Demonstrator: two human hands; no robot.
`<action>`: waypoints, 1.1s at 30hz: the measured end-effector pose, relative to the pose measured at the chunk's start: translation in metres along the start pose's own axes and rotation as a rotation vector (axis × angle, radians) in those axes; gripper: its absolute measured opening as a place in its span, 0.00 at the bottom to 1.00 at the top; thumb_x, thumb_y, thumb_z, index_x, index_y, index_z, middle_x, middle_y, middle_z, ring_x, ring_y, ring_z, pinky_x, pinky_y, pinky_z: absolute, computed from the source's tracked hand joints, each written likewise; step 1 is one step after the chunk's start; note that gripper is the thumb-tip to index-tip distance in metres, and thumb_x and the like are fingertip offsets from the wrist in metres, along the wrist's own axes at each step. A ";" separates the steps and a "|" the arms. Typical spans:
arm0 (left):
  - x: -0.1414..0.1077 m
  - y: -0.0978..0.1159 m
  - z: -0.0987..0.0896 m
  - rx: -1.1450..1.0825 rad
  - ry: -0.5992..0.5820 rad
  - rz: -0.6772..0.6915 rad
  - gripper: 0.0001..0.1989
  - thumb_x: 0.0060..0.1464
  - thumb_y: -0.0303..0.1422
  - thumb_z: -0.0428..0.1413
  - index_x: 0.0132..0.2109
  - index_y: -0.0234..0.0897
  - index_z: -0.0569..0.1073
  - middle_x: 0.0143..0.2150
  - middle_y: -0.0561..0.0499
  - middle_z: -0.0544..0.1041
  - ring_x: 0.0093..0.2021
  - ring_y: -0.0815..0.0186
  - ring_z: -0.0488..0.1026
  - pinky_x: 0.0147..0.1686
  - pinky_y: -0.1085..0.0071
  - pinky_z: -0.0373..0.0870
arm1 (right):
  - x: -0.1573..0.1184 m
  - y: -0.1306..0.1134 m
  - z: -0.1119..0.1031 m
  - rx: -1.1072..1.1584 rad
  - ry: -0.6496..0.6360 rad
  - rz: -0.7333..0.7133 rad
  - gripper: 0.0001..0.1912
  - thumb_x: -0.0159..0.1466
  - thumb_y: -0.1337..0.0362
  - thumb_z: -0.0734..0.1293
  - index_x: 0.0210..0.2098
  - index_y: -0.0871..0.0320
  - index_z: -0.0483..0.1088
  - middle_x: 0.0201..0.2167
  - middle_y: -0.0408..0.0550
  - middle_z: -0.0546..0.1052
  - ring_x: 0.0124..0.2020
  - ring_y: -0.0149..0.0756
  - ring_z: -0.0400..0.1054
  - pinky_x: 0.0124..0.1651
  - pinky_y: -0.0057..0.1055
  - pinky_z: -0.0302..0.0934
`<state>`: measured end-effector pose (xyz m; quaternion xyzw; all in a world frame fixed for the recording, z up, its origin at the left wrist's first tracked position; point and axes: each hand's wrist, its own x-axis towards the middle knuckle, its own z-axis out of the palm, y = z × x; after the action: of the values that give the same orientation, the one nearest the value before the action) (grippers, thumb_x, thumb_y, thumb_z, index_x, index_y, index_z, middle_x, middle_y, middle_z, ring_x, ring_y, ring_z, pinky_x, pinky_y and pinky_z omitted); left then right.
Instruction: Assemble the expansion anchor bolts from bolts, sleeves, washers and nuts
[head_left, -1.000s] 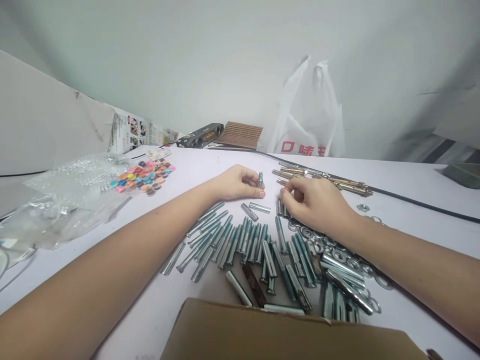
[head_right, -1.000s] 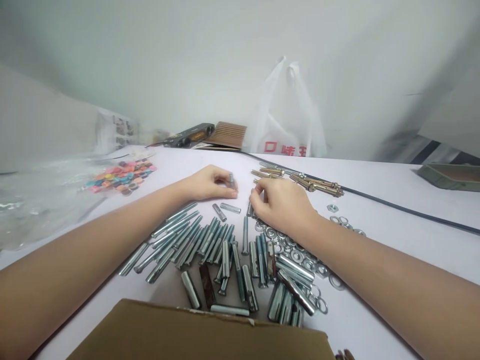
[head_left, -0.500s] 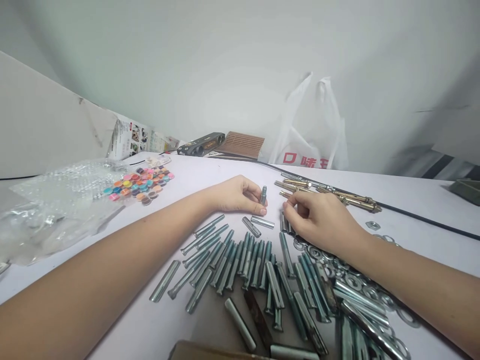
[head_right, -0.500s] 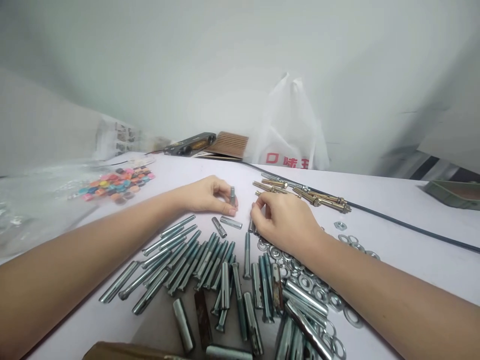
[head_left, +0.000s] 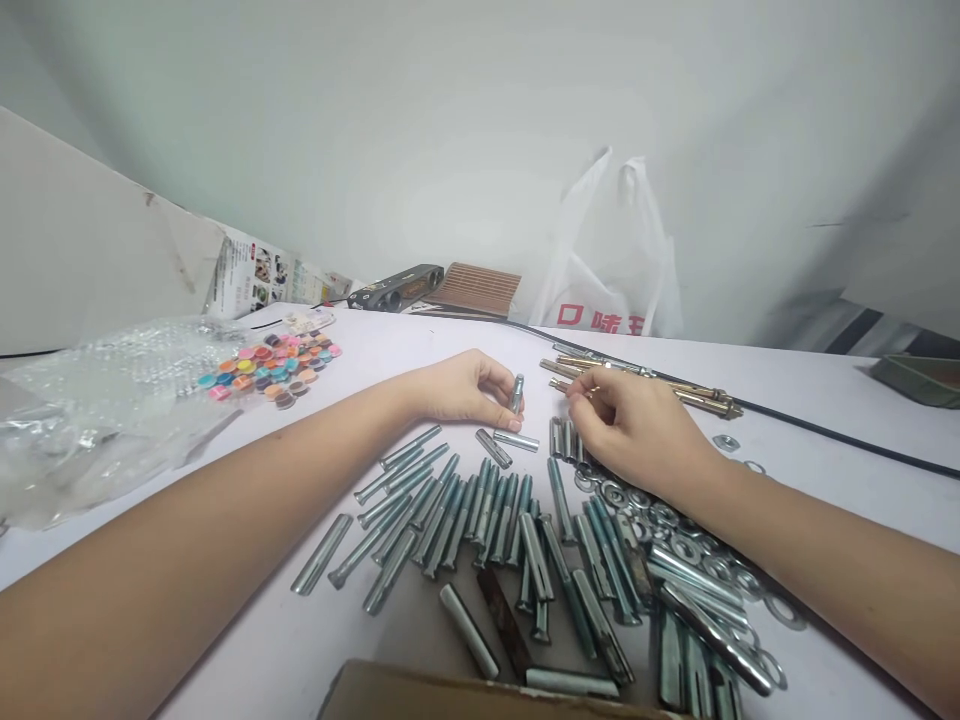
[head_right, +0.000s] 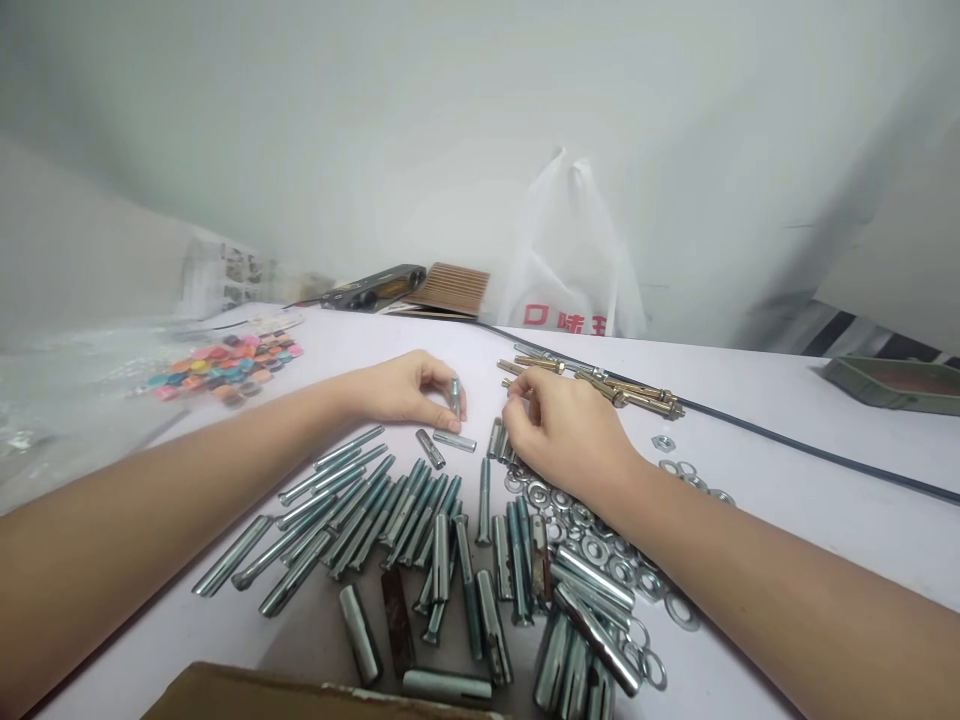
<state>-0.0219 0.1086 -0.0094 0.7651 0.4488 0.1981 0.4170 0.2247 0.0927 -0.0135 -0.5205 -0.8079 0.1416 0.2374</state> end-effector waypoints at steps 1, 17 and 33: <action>0.000 0.001 0.002 -0.002 0.010 0.005 0.20 0.45 0.42 0.71 0.38 0.30 0.81 0.37 0.47 0.82 0.39 0.69 0.76 0.47 0.71 0.72 | 0.000 0.000 0.000 0.014 0.005 0.017 0.10 0.61 0.61 0.62 0.40 0.53 0.72 0.22 0.39 0.75 0.25 0.35 0.67 0.31 0.33 0.56; -0.002 0.002 0.004 -0.027 0.034 0.001 0.18 0.43 0.38 0.72 0.37 0.30 0.80 0.37 0.45 0.83 0.37 0.69 0.78 0.42 0.72 0.74 | 0.029 0.029 -0.032 -0.162 0.081 0.185 0.16 0.63 0.64 0.61 0.49 0.55 0.72 0.24 0.47 0.75 0.27 0.41 0.67 0.32 0.37 0.58; -0.001 -0.001 0.008 -0.071 0.058 0.029 0.18 0.44 0.38 0.72 0.37 0.27 0.79 0.38 0.42 0.83 0.38 0.68 0.79 0.42 0.71 0.75 | 0.027 0.045 -0.074 -0.334 -0.627 -0.055 0.08 0.54 0.57 0.77 0.28 0.53 0.78 0.20 0.44 0.65 0.21 0.30 0.57 0.25 0.32 0.48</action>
<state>-0.0174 0.1046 -0.0153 0.7501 0.4424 0.2422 0.4278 0.2893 0.1342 0.0343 -0.4614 -0.8672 0.1539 -0.1070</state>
